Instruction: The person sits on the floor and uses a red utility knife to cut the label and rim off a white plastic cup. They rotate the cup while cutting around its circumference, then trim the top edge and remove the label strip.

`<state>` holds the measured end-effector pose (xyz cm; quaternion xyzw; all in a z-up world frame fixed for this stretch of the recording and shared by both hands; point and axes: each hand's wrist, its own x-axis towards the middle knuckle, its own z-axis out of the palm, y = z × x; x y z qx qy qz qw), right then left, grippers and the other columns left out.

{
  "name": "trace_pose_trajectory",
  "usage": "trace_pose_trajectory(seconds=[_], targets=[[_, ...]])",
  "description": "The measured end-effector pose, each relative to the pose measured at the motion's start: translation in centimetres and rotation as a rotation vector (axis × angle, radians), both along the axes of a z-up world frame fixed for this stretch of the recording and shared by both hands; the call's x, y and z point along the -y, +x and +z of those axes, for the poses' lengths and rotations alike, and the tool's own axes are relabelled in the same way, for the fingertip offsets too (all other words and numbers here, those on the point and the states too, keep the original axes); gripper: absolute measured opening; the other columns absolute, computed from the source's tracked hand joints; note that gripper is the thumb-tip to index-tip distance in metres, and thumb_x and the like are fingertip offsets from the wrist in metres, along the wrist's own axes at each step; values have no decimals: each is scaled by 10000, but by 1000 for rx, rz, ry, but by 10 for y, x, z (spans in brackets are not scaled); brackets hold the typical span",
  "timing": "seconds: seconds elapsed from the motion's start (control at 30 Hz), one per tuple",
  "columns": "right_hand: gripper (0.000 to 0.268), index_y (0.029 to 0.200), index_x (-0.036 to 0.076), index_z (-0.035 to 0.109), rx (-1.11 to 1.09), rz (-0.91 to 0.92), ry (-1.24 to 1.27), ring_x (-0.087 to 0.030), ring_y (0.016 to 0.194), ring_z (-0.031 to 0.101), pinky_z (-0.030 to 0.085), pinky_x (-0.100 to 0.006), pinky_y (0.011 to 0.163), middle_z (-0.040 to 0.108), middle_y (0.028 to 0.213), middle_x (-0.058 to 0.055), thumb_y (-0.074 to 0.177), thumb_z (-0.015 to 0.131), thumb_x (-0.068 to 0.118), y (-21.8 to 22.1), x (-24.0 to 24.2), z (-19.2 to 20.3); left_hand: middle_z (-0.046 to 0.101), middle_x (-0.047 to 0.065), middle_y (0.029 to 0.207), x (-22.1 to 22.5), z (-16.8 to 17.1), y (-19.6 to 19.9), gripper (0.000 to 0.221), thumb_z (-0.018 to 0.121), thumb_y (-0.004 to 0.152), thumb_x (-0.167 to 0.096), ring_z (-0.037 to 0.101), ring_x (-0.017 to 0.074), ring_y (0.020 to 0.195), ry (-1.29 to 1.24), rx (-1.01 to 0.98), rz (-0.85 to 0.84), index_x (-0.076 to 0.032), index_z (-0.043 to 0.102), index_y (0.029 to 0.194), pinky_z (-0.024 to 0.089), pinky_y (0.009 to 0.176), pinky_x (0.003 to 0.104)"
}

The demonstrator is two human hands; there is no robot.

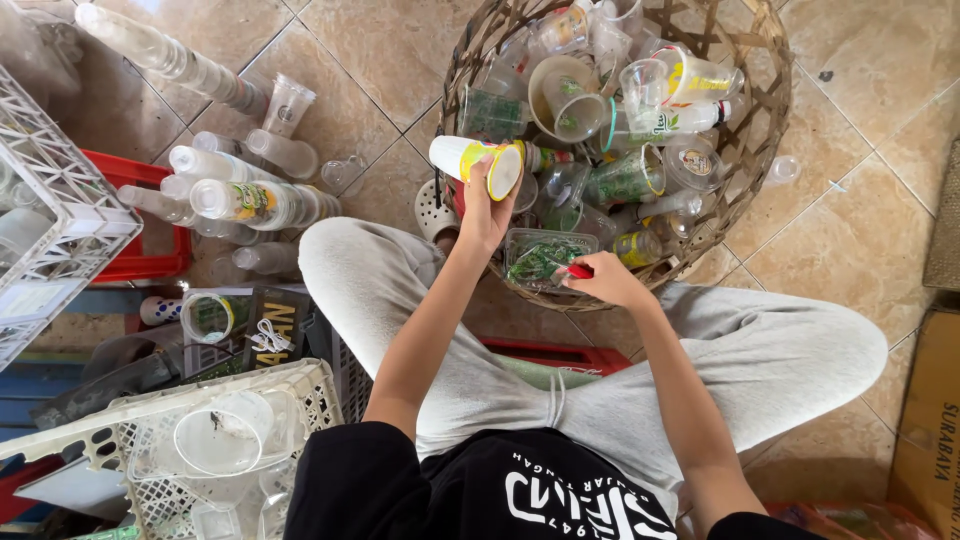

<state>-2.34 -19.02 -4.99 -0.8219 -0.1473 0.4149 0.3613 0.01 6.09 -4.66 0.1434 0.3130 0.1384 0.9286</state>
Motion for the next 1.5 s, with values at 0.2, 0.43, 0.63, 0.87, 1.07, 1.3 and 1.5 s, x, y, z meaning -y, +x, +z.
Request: trace_pose_trajectory(seconds=[0.2,0.43,0.63,0.87,1.07,1.3,1.5], targets=[[236,1003,230,730,289,257,-424,-413,879,757,605,-479,779,750,891,-130,857,686,410,-4,12,-100,701,206,1128,-3,-26,2,498,874,837,-157,721,323,1019,5,-69,3,-8,567,1200,597,974,485],[217,888,129,725,295,214,-380,-421,860,754,597,-471,793,742,832,-154,804,724,330,0,-7,-60,655,157,1149,16,-24,25,675,926,763,-151,696,300,1015,42,-141,10,-69,498,1279,607,930,454],[264,922,32,751,273,-4,-180,-500,935,719,556,-535,826,731,883,-273,889,644,271,11,-5,-99,535,212,1286,36,-86,32,960,955,697,-102,614,353,1145,270,-295,-5,-72,349,1440,546,995,493],[400,1059,167,764,34,-523,166,-235,656,653,530,-342,612,703,827,-90,850,838,500,19,-20,-105,359,193,1468,51,-142,11,1418,1051,579,-357,462,304,1346,683,-539,-291,-144,85,1595,420,1153,470],[435,1186,165,722,-11,-794,362,-68,465,529,438,-216,421,742,964,-2,865,883,411,27,-31,-93,609,195,1100,76,-174,6,1077,1034,596,-211,698,308,948,603,-426,-389,7,325,1377,603,812,425],[392,1129,290,769,163,-733,120,-210,1010,727,555,-379,915,778,1070,35,808,903,472,26,-28,-114,620,170,1024,85,-156,1,1020,1018,611,-203,710,257,825,479,-386,-422,-33,333,1347,633,724,394],[385,1065,263,792,201,-734,48,-278,1016,726,545,-408,933,777,1023,-41,822,880,548,31,-11,-161,594,148,1101,88,-167,-2,1055,1033,657,-259,682,271,960,416,-363,-521,-95,311,1409,620,831,439]])
